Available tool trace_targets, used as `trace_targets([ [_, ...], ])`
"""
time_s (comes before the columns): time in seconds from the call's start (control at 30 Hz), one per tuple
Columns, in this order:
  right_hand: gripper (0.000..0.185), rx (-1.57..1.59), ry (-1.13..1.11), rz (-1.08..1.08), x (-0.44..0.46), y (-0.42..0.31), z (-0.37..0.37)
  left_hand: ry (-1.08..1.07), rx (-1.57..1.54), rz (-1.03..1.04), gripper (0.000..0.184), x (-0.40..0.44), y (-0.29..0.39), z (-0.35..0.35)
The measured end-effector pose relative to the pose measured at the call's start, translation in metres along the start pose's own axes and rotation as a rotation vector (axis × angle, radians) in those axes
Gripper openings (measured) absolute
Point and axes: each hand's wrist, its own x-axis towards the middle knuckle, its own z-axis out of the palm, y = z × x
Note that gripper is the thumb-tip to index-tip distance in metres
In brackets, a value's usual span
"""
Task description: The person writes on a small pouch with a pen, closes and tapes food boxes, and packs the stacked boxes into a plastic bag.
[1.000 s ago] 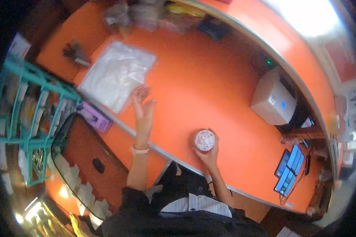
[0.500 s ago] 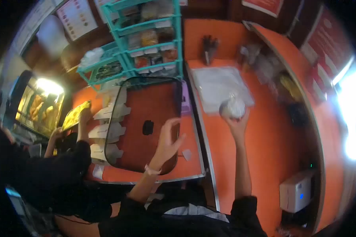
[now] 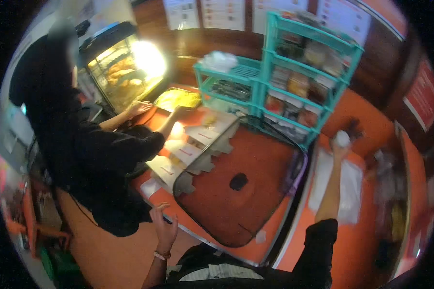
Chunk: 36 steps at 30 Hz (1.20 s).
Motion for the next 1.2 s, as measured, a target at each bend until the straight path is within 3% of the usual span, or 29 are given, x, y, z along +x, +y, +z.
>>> trace_targets([
  [0.07, 0.073, 0.002, -0.004, -0.014, 0.001, 0.002, 0.01, 0.052, -0.008, -0.029, 0.034, -0.006, -0.002, 0.006],
  [0.13, 0.055, 0.033, -0.056, -0.247, 0.015, 0.045, 0.041, 0.017, 0.017, -0.054, 0.036, -0.011, -0.007, 0.014],
  [0.27, 0.056, -0.07, -0.006, -0.079, 0.01, 0.035, 0.05, 0.076, -0.005, -0.135, 0.038, -0.02, -0.016, 0.024],
  [0.5, 0.057, -0.144, 0.043, -0.016, 0.0, 0.01, 0.05, 0.126, -0.165, -0.401, 0.045, -0.024, -0.025, 0.044],
  [0.57, 0.058, -0.185, 0.076, -0.001, -0.005, -0.002, 0.042, 0.109, -0.474, -0.563, 0.052, -0.024, -0.032, 0.05],
  [0.6, 0.058, -0.209, 0.114, -0.013, -0.009, -0.013, 0.034, 0.111, -0.476, -0.56, 0.052, -0.024, -0.034, 0.051],
  [0.67, 0.058, -0.241, 0.253, -0.168, -0.021, -0.038, 0.015, 0.022, -0.6, -0.739, 0.057, -0.024, -0.037, 0.055],
  [0.7, 0.06, -0.178, 0.304, -0.423, -0.022, -0.04, 0.006, 0.013, -0.604, -0.736, 0.057, -0.024, -0.041, 0.058],
  [0.73, 0.06, -0.19, 0.307, -0.422, -0.028, -0.049, 0.002, -0.048, -0.635, -0.78, 0.059, -0.026, -0.044, 0.061],
  [0.8, 0.06, 0.106, -0.098, -0.404, -0.042, -0.078, 0.004, -0.129, -0.671, -0.815, 0.06, -0.026, -0.044, 0.062],
  [0.87, 0.059, 0.099, -0.69, -0.212, -0.057, -0.117, -0.009, -0.337, -0.764, -0.976, 0.06, -0.019, -0.038, 0.064],
  [0.9, 0.056, 0.029, -0.719, -0.293, -0.071, -0.122, -0.004, -0.34, -0.772, -0.967, 0.06, -0.017, -0.038, 0.066],
  [0.97, 0.052, -0.033, -0.736, -0.387, -0.092, -0.132, 0.012, -0.557, -0.914, -0.967, 0.07, -0.014, -0.039, 0.069],
  [1.03, 0.05, -0.199, -1.082, -0.29, -0.103, -0.137, 0.017, -0.594, -0.979, -0.969, 0.067, -0.019, -0.053, 0.077],
  [1.07, 0.05, -0.2, -1.066, -0.305, -0.106, -0.136, 0.021, -0.636, -1.035, -0.98, 0.065, -0.022, -0.063, 0.084],
  [1.13, 0.035, -0.101, -0.735, -0.449, -0.111, -0.143, 0.022, -0.648, -1.021, -1.033, 0.061, -0.036, -0.08, 0.085],
  [1.17, 0.029, -0.3, -0.812, -0.432, -0.1, -0.159, 0.007, -0.644, -1.062, -0.985, 0.06, -0.046, -0.086, 0.082],
  [1.2, 0.029, -0.298, -0.795, -0.441, -0.083, -0.175, -0.005, -0.643, -1.1, -0.931, 0.059, -0.047, -0.09, 0.079],
])
